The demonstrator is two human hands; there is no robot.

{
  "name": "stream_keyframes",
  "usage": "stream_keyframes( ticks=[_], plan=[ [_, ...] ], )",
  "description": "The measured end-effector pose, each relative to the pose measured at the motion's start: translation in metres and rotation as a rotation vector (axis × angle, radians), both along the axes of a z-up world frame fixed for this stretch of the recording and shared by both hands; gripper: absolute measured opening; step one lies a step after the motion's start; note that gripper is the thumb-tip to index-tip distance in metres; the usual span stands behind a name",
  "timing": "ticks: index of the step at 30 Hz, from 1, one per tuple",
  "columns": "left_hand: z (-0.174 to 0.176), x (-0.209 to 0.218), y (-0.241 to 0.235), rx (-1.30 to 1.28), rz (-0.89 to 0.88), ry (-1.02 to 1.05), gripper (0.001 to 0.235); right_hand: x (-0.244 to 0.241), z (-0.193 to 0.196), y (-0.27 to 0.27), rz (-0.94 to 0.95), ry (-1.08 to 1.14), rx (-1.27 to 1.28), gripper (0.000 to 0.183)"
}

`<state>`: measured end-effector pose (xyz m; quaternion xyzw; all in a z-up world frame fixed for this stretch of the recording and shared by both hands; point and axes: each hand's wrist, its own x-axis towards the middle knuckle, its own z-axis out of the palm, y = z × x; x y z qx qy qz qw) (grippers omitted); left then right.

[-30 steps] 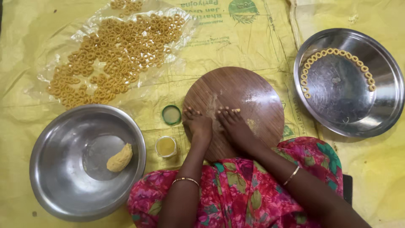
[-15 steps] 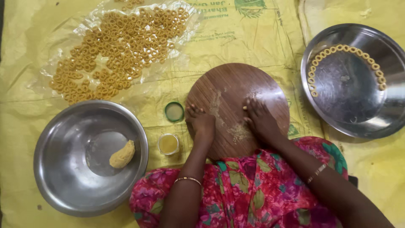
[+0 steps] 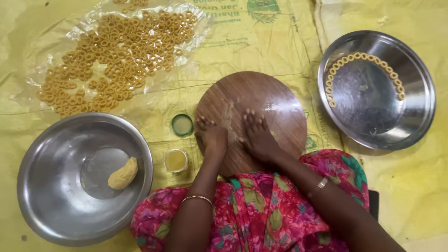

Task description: The person rolls dough into thin ropes on a wooden board, then shapes them into small rings and places them on a metal tray. The person repeats this process throughout the clip.

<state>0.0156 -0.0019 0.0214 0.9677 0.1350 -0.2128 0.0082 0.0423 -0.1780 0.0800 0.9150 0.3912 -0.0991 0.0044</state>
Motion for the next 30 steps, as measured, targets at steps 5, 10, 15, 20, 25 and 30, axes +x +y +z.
stream_keyframes(
  ticks=[5, 10, 15, 20, 25, 30],
  plan=[
    [-0.013, -0.007, 0.004, -0.028, 0.025, -0.119, 0.056, 0.004, 0.013, -0.057, -0.580, 0.780, 0.805, 0.076],
    [-0.016, -0.002, 0.004, -0.032, -0.021, -0.006, 0.051, -0.024, -0.025, -0.047, -0.051, -0.038, 0.162, 0.080],
    [-0.019, -0.004, 0.003, 0.027, 0.020, -0.129, 0.052, 0.040, -0.042, -0.005, -0.146, -0.106, 0.227, 0.083],
    [-0.016, -0.006, 0.002, 0.025, -0.016, -0.082, 0.056, 0.066, -0.037, 0.018, -0.148, -0.057, 0.205, 0.084],
    [-0.009, -0.002, 0.000, -0.039, 0.015, -0.030, 0.054, -0.013, -0.020, -0.029, 0.006, 0.091, 0.146, 0.075],
    [-0.009, 0.000, 0.000, -0.041, -0.004, 0.050, 0.052, 0.006, -0.023, -0.018, 0.015, 0.023, 0.200, 0.079]
  ],
)
